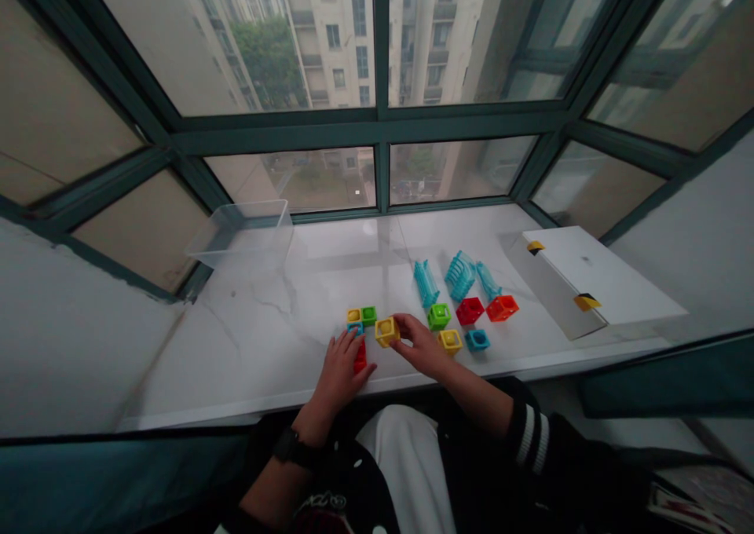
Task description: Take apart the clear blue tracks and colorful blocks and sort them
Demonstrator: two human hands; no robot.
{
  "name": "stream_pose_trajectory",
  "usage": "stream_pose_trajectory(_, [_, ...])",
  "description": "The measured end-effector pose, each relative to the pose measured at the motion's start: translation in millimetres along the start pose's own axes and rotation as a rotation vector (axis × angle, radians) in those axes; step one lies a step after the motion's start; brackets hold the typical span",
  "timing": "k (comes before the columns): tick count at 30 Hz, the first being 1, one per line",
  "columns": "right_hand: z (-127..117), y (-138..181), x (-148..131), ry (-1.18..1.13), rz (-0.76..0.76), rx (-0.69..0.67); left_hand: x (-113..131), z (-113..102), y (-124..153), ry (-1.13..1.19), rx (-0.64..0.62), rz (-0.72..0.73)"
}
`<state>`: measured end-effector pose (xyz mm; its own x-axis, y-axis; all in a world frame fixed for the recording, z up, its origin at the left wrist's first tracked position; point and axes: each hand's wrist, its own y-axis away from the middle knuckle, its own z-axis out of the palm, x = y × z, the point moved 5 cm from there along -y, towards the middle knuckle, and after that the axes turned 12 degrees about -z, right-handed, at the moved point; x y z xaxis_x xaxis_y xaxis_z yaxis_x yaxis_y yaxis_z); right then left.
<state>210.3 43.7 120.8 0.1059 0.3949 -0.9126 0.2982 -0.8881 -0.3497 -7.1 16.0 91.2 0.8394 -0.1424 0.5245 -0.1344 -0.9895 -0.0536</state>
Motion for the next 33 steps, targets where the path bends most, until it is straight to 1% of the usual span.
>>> stream_pose_trajectory(5, [1,1,-12,-0.185,0.007,0.019,35,-16,-5,0.347,-0.010,-0.006])
stream_pose_trajectory(9, [2,-1,-26,-0.250,-0.007,0.015,50,-27,-7,0.466,0.014,-0.040])
stream_pose_trajectory(12, [1,-2,-32,-0.230,-0.035,0.004,55,-34,-7,0.493,0.038,-0.058])
stream_pose_trajectory(15, [0,-1,-32,-0.170,-0.045,0.017,58,-38,-6,0.493,0.052,-0.049])
stream_pose_trajectory(19, [-3,0,-28,-0.086,-0.049,0.049,62,-39,-5,0.494,0.076,-0.021])
stream_pose_trajectory(23, [-8,0,-30,0.007,-0.084,0.060,65,-37,-5,0.496,0.094,-0.003])
stream_pose_trajectory(26, [-12,0,-32,0.041,-0.091,0.026,65,-34,-7,0.510,0.095,-0.011])
stream_pose_trajectory(30, [-18,2,-32,0.029,-0.092,-0.044,67,-32,-9,0.537,0.070,-0.018])
stream_pose_trajectory(33, [-24,3,-31,0.030,-0.087,-0.067,70,-32,-10,0.551,0.050,-0.021])
